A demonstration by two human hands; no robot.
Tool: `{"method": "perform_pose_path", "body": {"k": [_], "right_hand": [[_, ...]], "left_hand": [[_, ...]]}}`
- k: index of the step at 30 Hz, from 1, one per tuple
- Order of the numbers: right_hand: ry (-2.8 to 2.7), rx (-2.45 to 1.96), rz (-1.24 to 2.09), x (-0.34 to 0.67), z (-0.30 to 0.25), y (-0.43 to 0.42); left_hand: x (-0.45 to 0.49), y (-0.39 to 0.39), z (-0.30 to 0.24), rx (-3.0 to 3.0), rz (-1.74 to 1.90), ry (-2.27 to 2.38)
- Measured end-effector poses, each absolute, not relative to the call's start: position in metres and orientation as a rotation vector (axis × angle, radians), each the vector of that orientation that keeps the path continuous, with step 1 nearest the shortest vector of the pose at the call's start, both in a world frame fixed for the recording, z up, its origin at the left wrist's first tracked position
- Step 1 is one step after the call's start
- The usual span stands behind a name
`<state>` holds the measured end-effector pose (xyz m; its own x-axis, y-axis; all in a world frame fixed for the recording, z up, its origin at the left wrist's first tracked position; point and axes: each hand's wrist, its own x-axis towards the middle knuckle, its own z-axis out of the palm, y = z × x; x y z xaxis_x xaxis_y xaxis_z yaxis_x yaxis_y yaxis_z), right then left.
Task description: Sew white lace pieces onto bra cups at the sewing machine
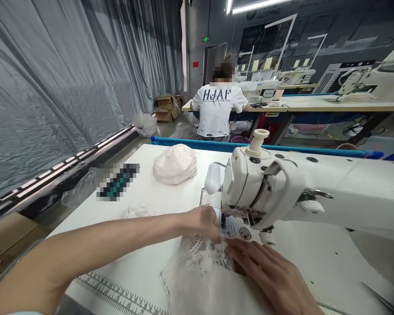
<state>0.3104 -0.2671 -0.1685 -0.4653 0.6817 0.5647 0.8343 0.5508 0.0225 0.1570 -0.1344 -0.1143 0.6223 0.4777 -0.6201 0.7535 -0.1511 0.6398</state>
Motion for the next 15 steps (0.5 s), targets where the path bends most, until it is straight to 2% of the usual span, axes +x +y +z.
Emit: {"method": "perform_pose_path", "body": {"k": [15], "right_hand": [[-2.351,-1.207,-0.427,0.306,-0.179,-0.268]], "left_hand": [[0.162,-0.115,-0.112,2.025,-0.582,0.97]]}}
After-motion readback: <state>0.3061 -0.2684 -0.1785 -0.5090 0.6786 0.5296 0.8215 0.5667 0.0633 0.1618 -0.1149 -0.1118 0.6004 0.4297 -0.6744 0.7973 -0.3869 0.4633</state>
